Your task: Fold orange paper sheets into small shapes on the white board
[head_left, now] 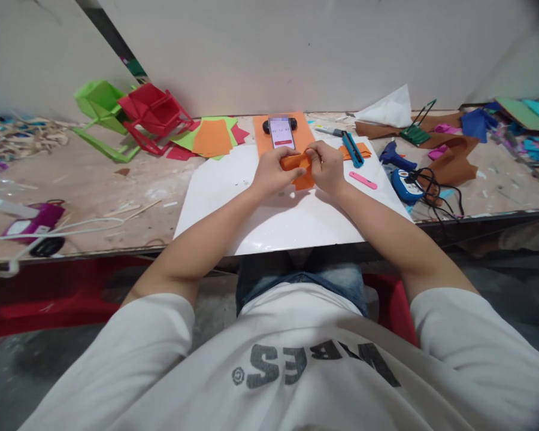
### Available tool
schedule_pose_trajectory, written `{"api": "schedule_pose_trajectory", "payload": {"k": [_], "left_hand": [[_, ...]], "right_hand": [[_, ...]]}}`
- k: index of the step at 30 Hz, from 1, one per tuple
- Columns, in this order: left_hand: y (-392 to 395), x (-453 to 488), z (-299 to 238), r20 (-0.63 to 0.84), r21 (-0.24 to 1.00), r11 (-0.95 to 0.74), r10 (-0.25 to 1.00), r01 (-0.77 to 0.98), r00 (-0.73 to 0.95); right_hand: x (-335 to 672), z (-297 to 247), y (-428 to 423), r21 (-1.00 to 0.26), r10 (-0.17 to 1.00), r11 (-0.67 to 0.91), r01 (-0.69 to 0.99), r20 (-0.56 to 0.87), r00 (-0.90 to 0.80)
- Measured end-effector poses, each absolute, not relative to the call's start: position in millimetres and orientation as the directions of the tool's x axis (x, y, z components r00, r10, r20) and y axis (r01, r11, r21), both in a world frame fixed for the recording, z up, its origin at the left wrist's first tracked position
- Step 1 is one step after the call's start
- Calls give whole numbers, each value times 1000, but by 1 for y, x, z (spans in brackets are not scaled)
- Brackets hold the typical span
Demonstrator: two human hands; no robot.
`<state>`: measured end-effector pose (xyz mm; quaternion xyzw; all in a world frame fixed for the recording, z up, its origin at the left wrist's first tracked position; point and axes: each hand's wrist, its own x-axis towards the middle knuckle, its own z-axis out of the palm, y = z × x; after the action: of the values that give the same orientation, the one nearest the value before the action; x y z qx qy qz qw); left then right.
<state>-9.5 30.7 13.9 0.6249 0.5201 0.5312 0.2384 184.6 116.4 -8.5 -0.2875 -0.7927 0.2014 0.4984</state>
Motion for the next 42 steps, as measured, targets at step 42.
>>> {"api": "schedule_pose_trajectory", "payload": {"k": [42], "left_hand": [[45, -16, -7, 181, 983, -177, 975, 35, -128]], "right_hand": [[197, -4, 161, -938, 898, 332, -98, 346, -271]]}}
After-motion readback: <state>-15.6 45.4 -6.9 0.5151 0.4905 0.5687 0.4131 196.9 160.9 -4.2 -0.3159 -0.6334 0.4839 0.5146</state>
